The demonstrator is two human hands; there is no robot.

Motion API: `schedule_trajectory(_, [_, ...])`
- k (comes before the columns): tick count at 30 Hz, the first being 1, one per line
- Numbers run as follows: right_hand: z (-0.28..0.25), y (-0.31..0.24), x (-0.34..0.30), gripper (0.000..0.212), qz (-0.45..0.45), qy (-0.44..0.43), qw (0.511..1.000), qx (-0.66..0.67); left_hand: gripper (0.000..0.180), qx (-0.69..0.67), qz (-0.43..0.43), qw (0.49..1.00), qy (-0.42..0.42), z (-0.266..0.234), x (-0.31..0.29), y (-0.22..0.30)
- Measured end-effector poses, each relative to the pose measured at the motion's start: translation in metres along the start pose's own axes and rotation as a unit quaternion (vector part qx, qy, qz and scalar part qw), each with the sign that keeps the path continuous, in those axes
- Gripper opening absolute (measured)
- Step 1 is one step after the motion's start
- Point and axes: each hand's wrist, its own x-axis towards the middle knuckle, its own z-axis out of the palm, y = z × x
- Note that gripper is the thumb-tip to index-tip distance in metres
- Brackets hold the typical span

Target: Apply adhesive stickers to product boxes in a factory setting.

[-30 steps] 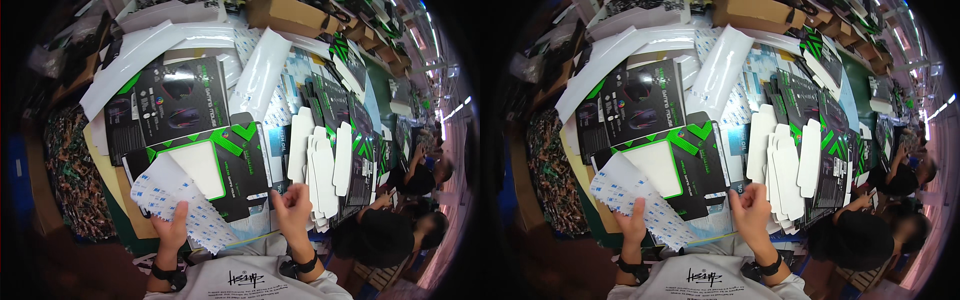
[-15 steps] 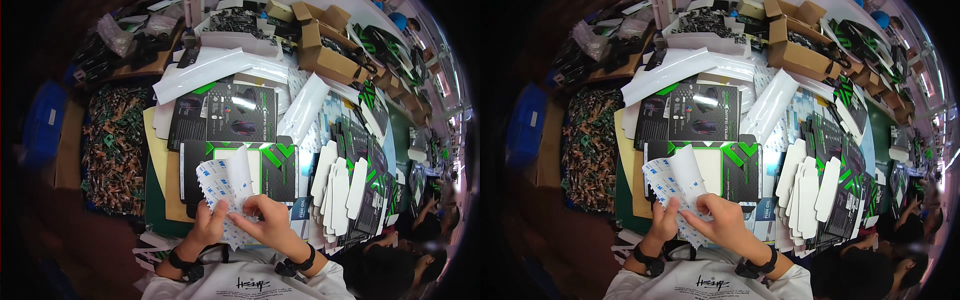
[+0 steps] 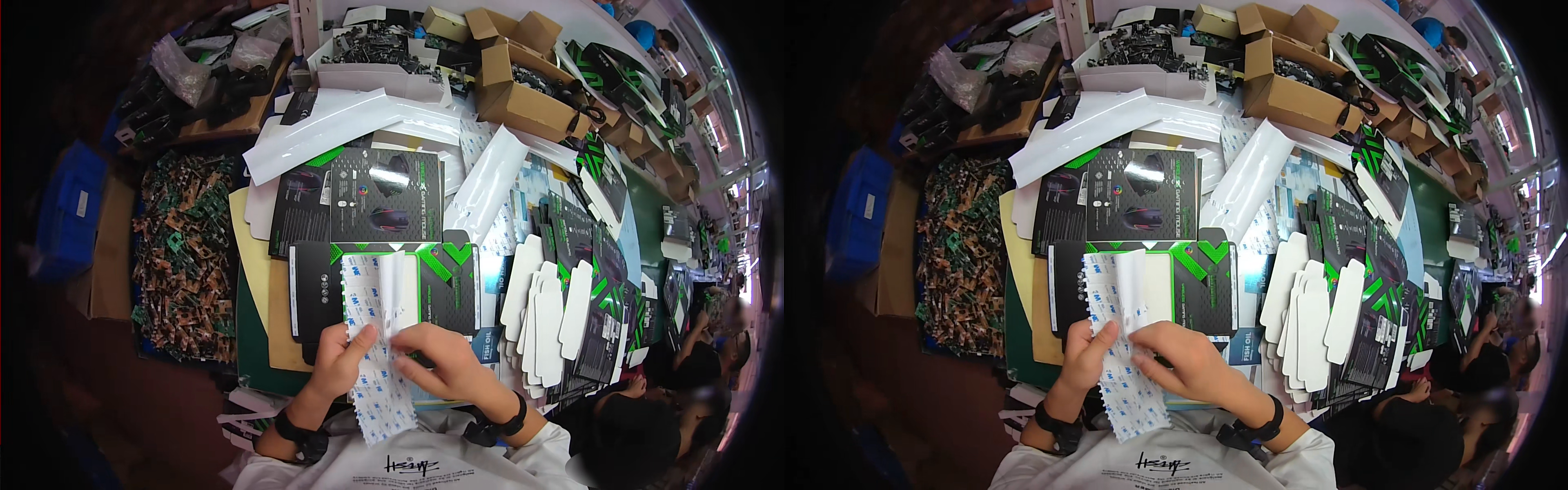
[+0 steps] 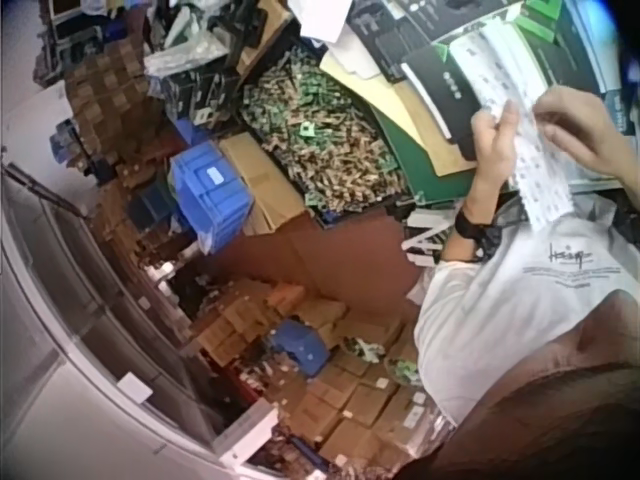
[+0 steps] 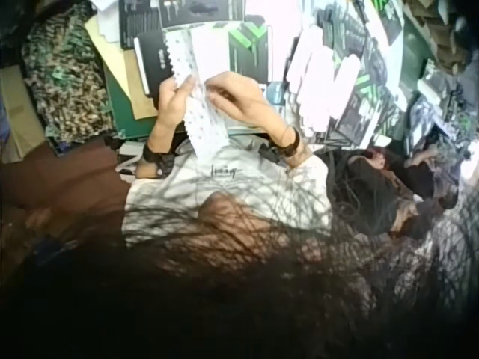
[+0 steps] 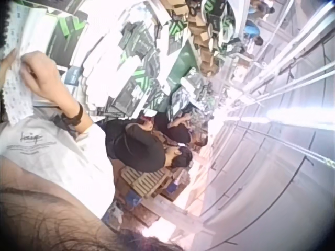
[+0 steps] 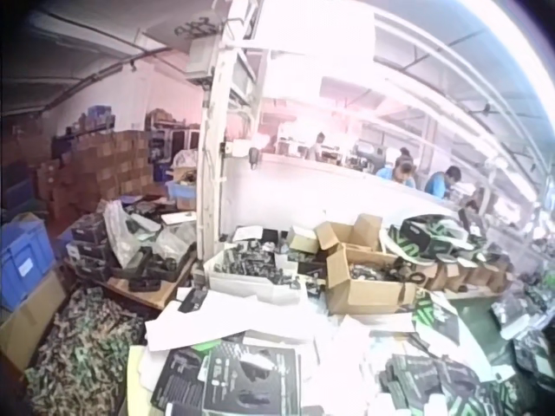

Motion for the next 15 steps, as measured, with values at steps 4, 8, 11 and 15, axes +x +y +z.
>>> schedule_trajectory(4, [-0.019, 0.000, 0.004, 0.039, -0.097, 0.052, 0.989, -0.100, 0.028, -0.080, -0.082, 0.993, 0.022, 0.004, 0.005, -0.004])
schedule_trajectory(8, [-0.086, -0.031, 0.023, 0.094, -0.224, 0.306, 0.925, 0.006, 0.027, -0.057, -0.078, 0.992, 0.081, -0.010, 0.007, -0.015])
schedule_trajectory(11, [-0.132, -0.071, 0.030, 0.111, -0.390, 0.288, 0.875, 0.011, 0.026, -0.045, -0.073, 0.992, 0.096, -0.003, 0.012, -0.011])
schedule_trajectory(15, [-0.139, -0.054, 0.018, 0.104, -0.349, 0.301, 0.887, 0.026, 0.026, -0.023, -0.069, 0.986, 0.150, 0.013, 0.033, -0.022])
